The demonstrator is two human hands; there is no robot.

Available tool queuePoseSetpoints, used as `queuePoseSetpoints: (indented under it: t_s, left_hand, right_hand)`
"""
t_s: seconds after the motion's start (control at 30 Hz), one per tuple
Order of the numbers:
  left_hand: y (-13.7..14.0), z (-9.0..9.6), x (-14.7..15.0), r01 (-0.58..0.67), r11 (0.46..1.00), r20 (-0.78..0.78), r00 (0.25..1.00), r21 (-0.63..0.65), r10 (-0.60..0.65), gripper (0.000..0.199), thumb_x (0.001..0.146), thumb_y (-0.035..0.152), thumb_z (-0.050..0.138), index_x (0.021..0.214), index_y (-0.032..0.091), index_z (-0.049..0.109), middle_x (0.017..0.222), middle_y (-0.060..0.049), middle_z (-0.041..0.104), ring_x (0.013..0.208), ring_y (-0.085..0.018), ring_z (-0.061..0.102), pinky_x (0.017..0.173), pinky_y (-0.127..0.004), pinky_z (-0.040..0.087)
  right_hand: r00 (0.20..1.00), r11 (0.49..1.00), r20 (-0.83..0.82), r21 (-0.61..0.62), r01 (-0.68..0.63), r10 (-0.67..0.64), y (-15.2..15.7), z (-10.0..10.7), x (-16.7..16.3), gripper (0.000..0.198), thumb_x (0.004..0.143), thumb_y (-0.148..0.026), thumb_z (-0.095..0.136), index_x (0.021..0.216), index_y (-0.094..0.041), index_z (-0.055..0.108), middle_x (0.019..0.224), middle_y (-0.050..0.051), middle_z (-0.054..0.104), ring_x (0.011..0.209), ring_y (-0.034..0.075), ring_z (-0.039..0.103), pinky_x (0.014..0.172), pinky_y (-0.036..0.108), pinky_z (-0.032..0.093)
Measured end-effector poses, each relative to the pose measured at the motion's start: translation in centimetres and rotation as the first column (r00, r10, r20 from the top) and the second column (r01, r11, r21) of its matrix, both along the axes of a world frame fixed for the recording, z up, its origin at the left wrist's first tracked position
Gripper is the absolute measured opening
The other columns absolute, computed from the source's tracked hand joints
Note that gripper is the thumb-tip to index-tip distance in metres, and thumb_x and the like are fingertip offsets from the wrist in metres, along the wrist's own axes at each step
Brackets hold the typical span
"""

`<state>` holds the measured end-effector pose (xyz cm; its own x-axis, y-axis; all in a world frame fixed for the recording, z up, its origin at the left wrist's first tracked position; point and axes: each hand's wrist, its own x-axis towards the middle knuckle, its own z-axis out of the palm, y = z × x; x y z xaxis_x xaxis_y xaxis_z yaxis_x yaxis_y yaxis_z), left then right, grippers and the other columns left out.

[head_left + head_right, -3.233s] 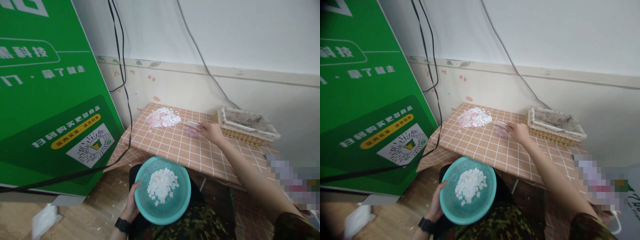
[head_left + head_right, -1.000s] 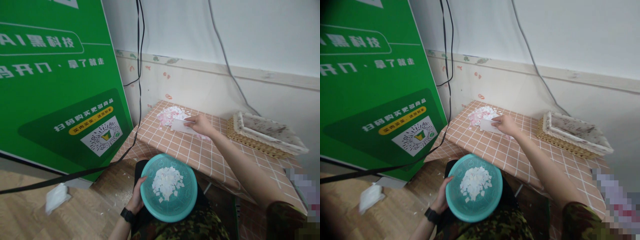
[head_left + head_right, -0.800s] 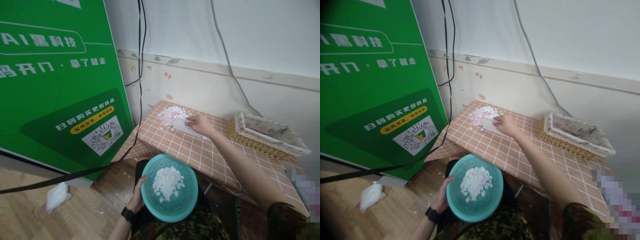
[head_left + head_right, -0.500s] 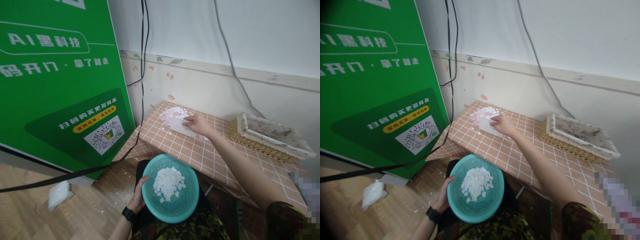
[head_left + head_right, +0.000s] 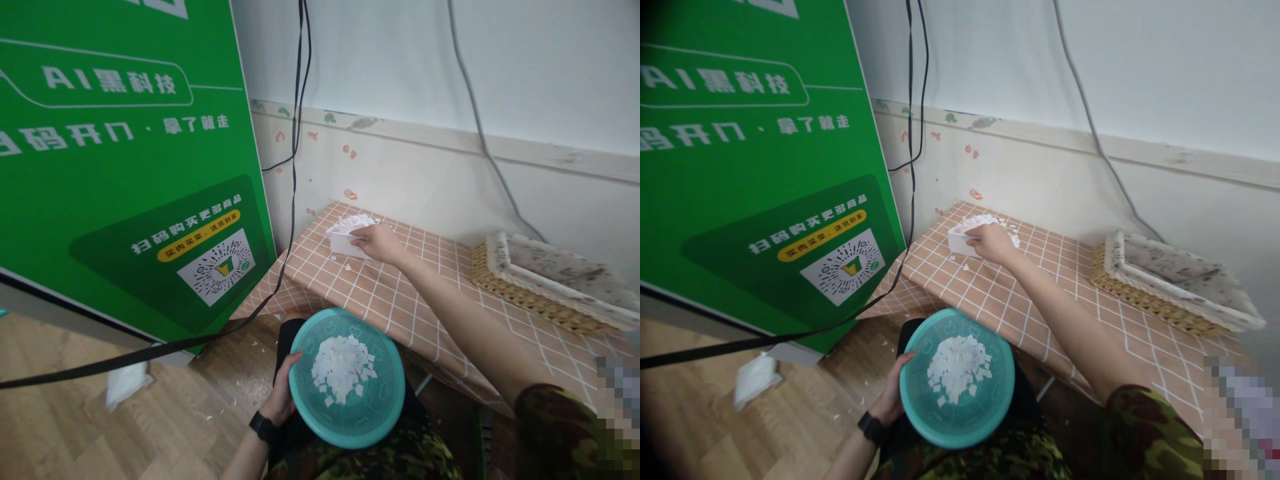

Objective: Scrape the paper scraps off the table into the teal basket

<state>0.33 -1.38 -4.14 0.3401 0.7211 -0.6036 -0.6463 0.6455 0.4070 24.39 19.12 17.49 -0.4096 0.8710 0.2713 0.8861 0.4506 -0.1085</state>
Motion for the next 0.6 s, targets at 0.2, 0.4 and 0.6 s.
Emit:
queuePoseSetpoints:
  t_s: [0.2, 0.4, 0.6]
  left_hand:
    - [0.02, 0.03, 0.05, -0.028, 1.000, -0.003, 1.000, 0.005, 0.028, 0.028, 0.078, 0.035, 0.061, 0.086, 0.009, 0.068, 0.077, -0.011, 0.074, 0.068, -0.024, 0.067, 0.074, -0.038, 0.051]
    - [0.05, 0.57, 0.11, -0.028, 1.000, -0.010, 1.000, 0.008, 0.029, 0.027, 0.078, 0.034, 0.061, 0.085, 0.010, 0.069, 0.072, -0.010, 0.073, 0.064, -0.022, 0.065, 0.070, -0.035, 0.051]
    - [0.05, 0.31, 0.08, -0.042, 0.999, -0.003, 0.999, 0.012, 0.042, 0.026, 0.077, 0.034, 0.063, 0.084, 0.009, 0.068, 0.072, -0.010, 0.073, 0.062, -0.022, 0.065, 0.069, -0.035, 0.051]
  right_hand:
    - [0.998, 0.998, -0.039, -0.038, -0.058, 0.057, -0.63, -0.16, 0.29, 0.025, 0.083, -0.029, 0.053, 0.099, -0.026, 0.073, 0.086, 0.003, 0.073, 0.080, 0.020, 0.064, 0.068, 0.030, 0.041]
    - [0.997, 0.998, -0.067, -0.043, -0.035, 0.032, -0.41, -0.38, 0.33, 0.026, 0.082, -0.028, 0.055, 0.102, -0.026, 0.073, 0.092, 0.004, 0.073, 0.084, 0.022, 0.065, 0.072, 0.031, 0.044]
    - [1.000, 1.000, -0.022, -0.029, 0.001, -0.002, -0.12, -0.28, 0.30, 0.026, 0.081, -0.026, 0.057, 0.102, -0.026, 0.073, 0.089, 0.005, 0.074, 0.087, 0.023, 0.065, 0.074, 0.032, 0.045]
